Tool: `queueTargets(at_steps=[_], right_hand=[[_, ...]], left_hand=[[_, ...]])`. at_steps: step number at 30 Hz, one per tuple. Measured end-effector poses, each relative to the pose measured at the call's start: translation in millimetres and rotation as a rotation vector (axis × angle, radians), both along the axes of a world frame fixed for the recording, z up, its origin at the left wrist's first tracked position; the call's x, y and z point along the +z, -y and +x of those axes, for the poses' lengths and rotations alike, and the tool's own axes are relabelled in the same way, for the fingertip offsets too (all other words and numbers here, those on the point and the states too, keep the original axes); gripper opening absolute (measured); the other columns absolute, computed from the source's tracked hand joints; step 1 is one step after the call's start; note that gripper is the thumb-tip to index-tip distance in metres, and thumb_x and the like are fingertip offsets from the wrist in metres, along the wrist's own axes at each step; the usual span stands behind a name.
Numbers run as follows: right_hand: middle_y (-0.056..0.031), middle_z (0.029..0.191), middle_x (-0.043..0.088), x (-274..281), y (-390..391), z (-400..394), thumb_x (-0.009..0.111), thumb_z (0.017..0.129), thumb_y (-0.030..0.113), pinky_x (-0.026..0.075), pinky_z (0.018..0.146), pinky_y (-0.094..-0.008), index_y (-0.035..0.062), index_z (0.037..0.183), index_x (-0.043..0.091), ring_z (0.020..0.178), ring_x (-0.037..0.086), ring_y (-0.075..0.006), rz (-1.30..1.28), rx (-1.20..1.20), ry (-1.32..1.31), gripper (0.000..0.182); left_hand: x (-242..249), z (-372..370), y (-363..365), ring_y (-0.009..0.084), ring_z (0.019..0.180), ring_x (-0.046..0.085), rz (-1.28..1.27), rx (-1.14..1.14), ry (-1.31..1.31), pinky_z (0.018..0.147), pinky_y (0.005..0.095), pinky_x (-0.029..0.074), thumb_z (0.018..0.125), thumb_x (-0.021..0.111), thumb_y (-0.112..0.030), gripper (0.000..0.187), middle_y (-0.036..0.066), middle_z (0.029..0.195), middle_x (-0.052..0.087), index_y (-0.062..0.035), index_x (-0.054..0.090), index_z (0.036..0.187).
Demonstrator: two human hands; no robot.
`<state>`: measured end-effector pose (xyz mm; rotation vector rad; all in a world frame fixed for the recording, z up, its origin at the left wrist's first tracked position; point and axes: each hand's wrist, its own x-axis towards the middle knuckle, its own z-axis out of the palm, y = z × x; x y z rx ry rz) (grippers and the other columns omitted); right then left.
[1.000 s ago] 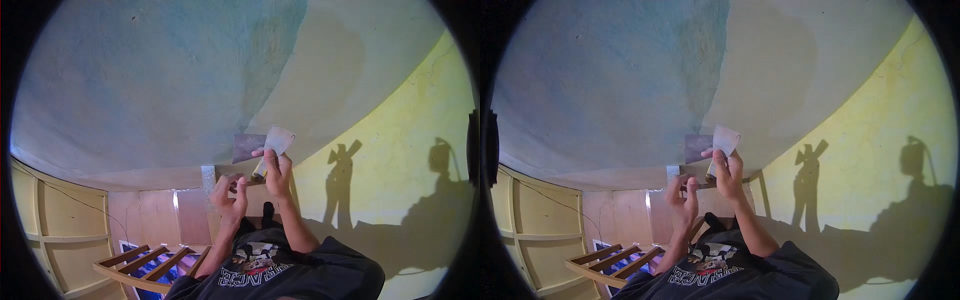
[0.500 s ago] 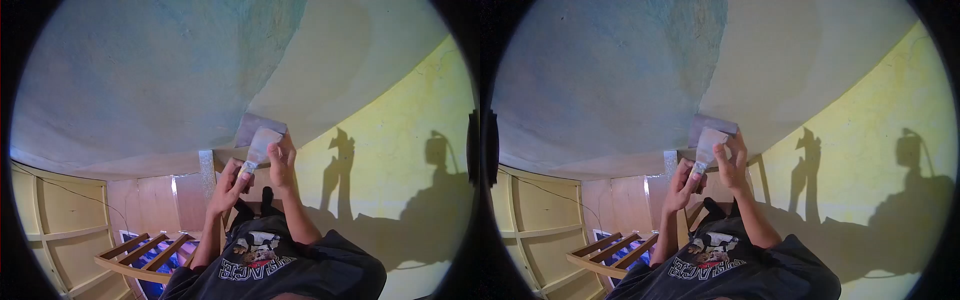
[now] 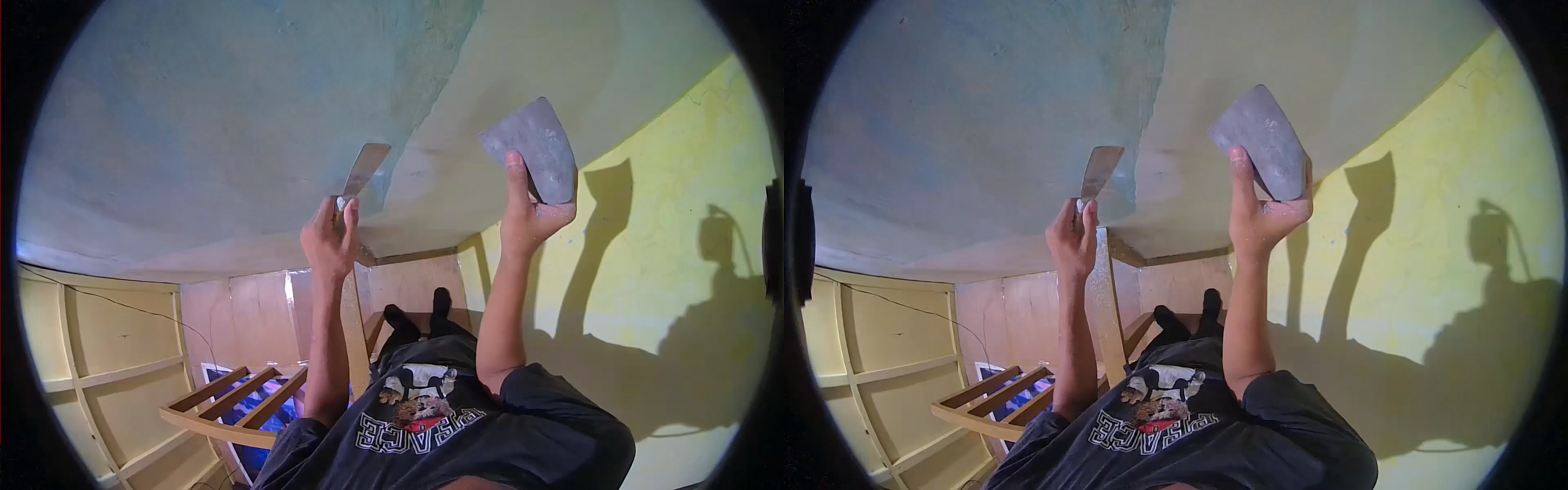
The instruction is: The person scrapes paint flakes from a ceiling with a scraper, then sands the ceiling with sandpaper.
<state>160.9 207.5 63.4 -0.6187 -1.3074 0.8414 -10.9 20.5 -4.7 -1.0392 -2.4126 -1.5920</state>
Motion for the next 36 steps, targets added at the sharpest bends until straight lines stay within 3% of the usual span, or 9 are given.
queueTargets(at_steps=[1,4,8,11,14,17,28,32,36], right_hand=[[-0.0107,0.104,0.072,1,3,-4,0.086,0.082,0.007,0.056,0.085,-0.0321,-0.0057,0.111,0.069,0.093,0.068,-0.017,0.011,-0.047,-0.063,0.036],[-0.0108,0.103,0.074,-11,11,-4,0.086,0.082,0.008,0.055,0.082,-0.031,-0.0059,0.109,0.07,0.091,0.068,-0.0154,-0.081,0.031,-0.068,0.034],[-0.0078,0.096,0.074,-10,16,-5,0.084,0.085,0.007,0.054,0.081,-0.0296,-0.0053,0.104,0.072,0.088,0.068,-0.0138,-0.058,0.076,-0.052,0.026],[-0.0078,0.095,0.075,-12,19,-6,0.083,0.085,0.007,0.054,0.08,-0.029,-0.005,0.104,0.072,0.086,0.068,-0.013,-0.061,0.09,-0.05,0.024],[-0.0082,0.096,0.075,-8,21,-9,0.084,0.084,0.004,0.052,0.081,-0.0301,-0.0058,0.099,0.074,0.087,0.066,-0.0122,-0.054,0.096,-0.108,0.021],[-0.0081,0.095,0.075,-8,23,-6,0.084,0.084,0.004,0.052,0.083,-0.0307,-0.006,0.098,0.074,0.087,0.066,-0.0125,-0.103,0.104,-0.052,0.02],[-0.0066,0.094,0.074,-6,22,-8,0.084,0.084,0.006,0.052,0.082,-0.0313,-0.0055,0.096,0.074,0.086,0.064,-0.0123,-0.068,0.084,-0.083,0.02],[-0.0072,0.094,0.074,-2,28,-7,0.084,0.083,0.006,0.052,0.083,-0.032,-0.0062,0.097,0.074,0.085,0.065,-0.0133,-0.172,0.127,-0.068,0.021],[-0.0067,0.094,0.074,-4,24,-4,0.083,0.084,0.006,0.051,0.081,-0.0303,-0.0064,0.096,0.074,0.085,0.064,-0.0126,-0.102,0.123,-0.063,0.02]], left_hand=[[1,0,-2,0.0362,0.055,0.046,-0.07,0.006,-0.026,0.054,0.0379,0.041,0.099,0.066,-0.028,0.031,0.021,0.066,0.054,-0.0005,0.057,0.087],[-1,7,-6,0.0356,0.056,0.051,-0.084,0.018,-0.005,0.054,0.0387,0.042,0.098,0.067,-0.029,0.032,0.021,0.067,0.056,-0.001,0.056,0.085],[-9,11,-16,0.0298,0.051,0.036,-0.042,0.096,0.017,0.05,0.0355,0.038,0.097,0.07,-0.03,0.041,0.017,0.058,0.046,-0.0001,0.053,0.076],[-10,13,-19,0.0228,0.051,0.031,-0.004,0.147,-0.013,0.048,0.0326,0.035,0.096,0.072,-0.03,0.045,0.013,0.055,0.038,0.0,0.051,0.071],[-4,18,-21,0.0073,0.061,0.029,0.053,0.143,0.019,0.05,0.0268,0.027,0.098,0.072,-0.023,0.047,0.002,0.062,0.028,-0.0002,0.042,0.069],[-9,15,-23,0.0123,0.054,0.03,0.023,0.164,0.026,0.047,0.0304,0.032,0.095,0.074,-0.028,0.045,0.01,0.056,0.034,-0.0005,0.049,0.069],[1,22,-26,0.012,0.053,0.031,0.08,0.161,0.017,0.047,0.0299,0.033,0.095,0.074,-0.024,0.039,0.012,0.056,0.039,0.0002,0.055,0.071],[17,32,-20,0.0092,0.054,0.031,0.043,0.167,-0.009,0.047,0.0297,0.033,0.095,0.074,-0.023,0.038,0.012,0.055,0.04,0.0,0.056,0.071],[1,28,-25,0.0073,0.054,0.033,0.12,0.164,0.004,0.047,0.0289,0.032,0.096,0.073,-0.021,0.035,0.01,0.055,0.041,0.0005,0.06,0.072]])
